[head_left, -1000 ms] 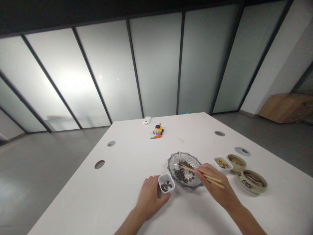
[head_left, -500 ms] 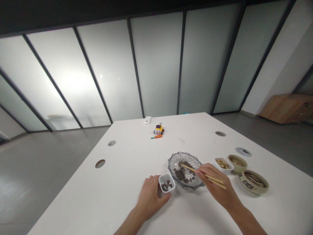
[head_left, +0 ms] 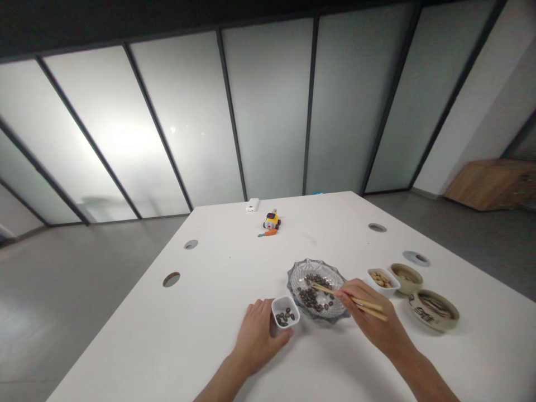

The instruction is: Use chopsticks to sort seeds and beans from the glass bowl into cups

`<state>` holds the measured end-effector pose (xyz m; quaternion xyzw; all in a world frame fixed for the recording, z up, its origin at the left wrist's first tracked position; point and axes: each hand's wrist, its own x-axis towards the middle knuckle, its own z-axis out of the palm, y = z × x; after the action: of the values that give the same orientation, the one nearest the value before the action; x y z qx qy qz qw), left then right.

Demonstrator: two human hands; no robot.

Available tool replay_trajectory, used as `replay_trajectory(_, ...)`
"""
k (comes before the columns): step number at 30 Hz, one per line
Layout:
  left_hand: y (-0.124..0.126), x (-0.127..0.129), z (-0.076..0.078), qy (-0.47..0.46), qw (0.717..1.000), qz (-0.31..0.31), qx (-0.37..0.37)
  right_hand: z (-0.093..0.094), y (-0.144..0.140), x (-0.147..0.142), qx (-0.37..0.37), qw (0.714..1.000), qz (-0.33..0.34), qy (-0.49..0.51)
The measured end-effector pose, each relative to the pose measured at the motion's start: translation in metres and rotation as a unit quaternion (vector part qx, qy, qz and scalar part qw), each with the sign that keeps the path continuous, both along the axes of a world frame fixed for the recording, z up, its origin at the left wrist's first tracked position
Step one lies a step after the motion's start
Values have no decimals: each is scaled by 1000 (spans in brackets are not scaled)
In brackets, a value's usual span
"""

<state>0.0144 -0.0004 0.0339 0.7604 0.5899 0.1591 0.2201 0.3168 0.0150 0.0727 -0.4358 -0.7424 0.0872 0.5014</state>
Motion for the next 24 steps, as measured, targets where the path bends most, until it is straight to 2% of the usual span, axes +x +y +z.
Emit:
replay_trajectory(6,0,1,1,4,1000,1,-5,6,-1,-1,79,997,-17,-15)
replay_trajectory(13,0,0,-1,-4,1000,-3,2,5,-2,-2,47,999,-3,-18)
replay_trajectory(18,1,0,-3,-4,1000,-2,8,6,-3,-2,51,999,-1,-19)
replay_trajectory(24,0,0,-4,-5,1000,-4,12,7,-5,-1,67,997,-41,-16)
